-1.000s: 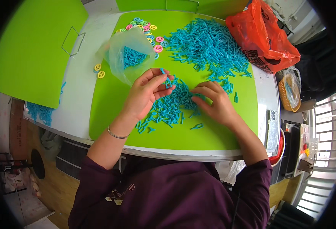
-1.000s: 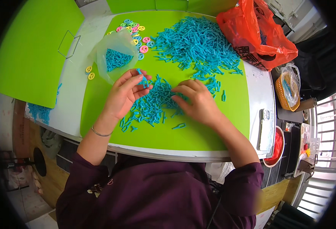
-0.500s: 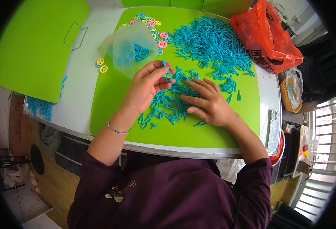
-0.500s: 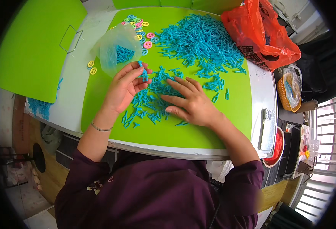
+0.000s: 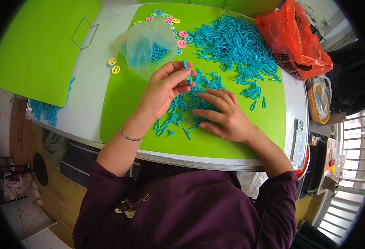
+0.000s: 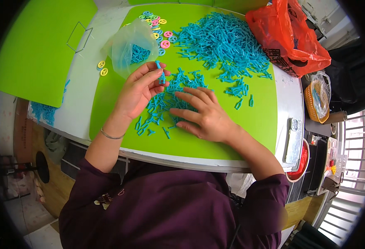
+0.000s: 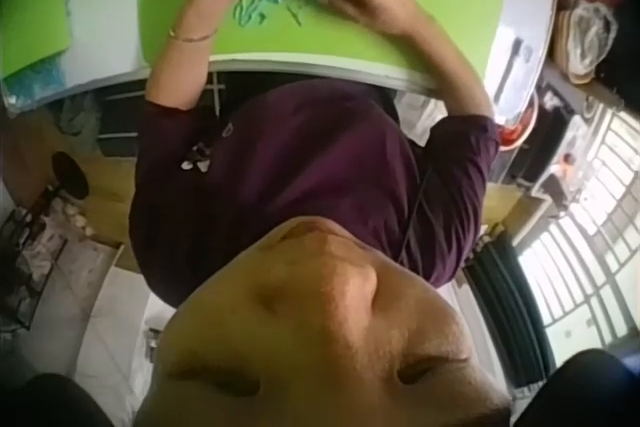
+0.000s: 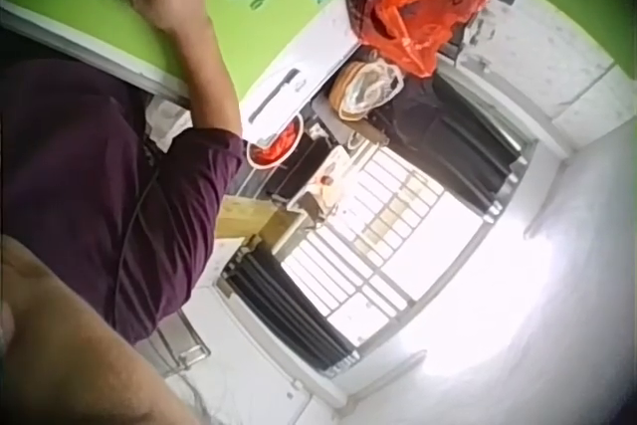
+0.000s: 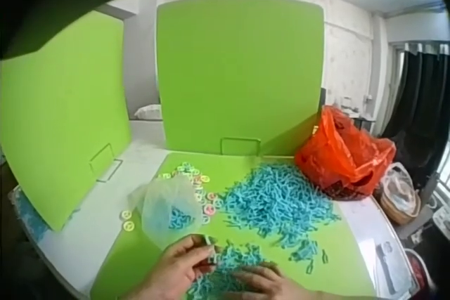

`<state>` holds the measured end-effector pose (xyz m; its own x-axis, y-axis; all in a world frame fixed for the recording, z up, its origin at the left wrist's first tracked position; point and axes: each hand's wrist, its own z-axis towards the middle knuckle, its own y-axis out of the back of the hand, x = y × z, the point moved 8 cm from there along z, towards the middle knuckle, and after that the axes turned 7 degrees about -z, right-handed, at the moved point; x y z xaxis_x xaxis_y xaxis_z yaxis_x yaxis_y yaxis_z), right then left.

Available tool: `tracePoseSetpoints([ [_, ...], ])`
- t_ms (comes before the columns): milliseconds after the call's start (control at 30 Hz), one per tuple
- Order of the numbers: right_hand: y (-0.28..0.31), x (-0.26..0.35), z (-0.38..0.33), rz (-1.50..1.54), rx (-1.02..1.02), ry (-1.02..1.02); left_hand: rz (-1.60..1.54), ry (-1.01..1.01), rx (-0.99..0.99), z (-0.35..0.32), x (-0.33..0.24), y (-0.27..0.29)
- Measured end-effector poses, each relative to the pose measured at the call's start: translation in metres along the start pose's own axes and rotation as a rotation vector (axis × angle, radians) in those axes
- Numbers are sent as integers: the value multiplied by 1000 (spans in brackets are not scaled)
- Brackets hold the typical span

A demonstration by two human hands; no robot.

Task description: Assembling small plastic parts by attaching colorful rings to green components.

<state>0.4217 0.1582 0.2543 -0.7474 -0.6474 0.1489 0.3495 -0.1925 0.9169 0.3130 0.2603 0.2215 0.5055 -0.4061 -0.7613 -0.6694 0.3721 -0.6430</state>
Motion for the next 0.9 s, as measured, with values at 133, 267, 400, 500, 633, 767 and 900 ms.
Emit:
tracePoseSetpoints([
  [133,-11,30,8,44,5,141,0,-2,2,-1,-1,-2],
  [267,-26,52,22,-53,-39,256,2,-5,14,-1,-1,-5],
  [400,-38,62,49,65,-51,228,24,-11,0,-3,-4,-4],
  [500,-41,66,53,25,0,214,100,-32,-8,-3,-8,-1],
  [633,-45,59,43,-69,61,206,103,-55,22,-4,-11,-6],
  [767,-34,45,28,-273,-11,238,111,14,44,-7,-1,-12],
  [900,-15,30,18,-201,-68,150,124,54,80,-8,11,-19],
])
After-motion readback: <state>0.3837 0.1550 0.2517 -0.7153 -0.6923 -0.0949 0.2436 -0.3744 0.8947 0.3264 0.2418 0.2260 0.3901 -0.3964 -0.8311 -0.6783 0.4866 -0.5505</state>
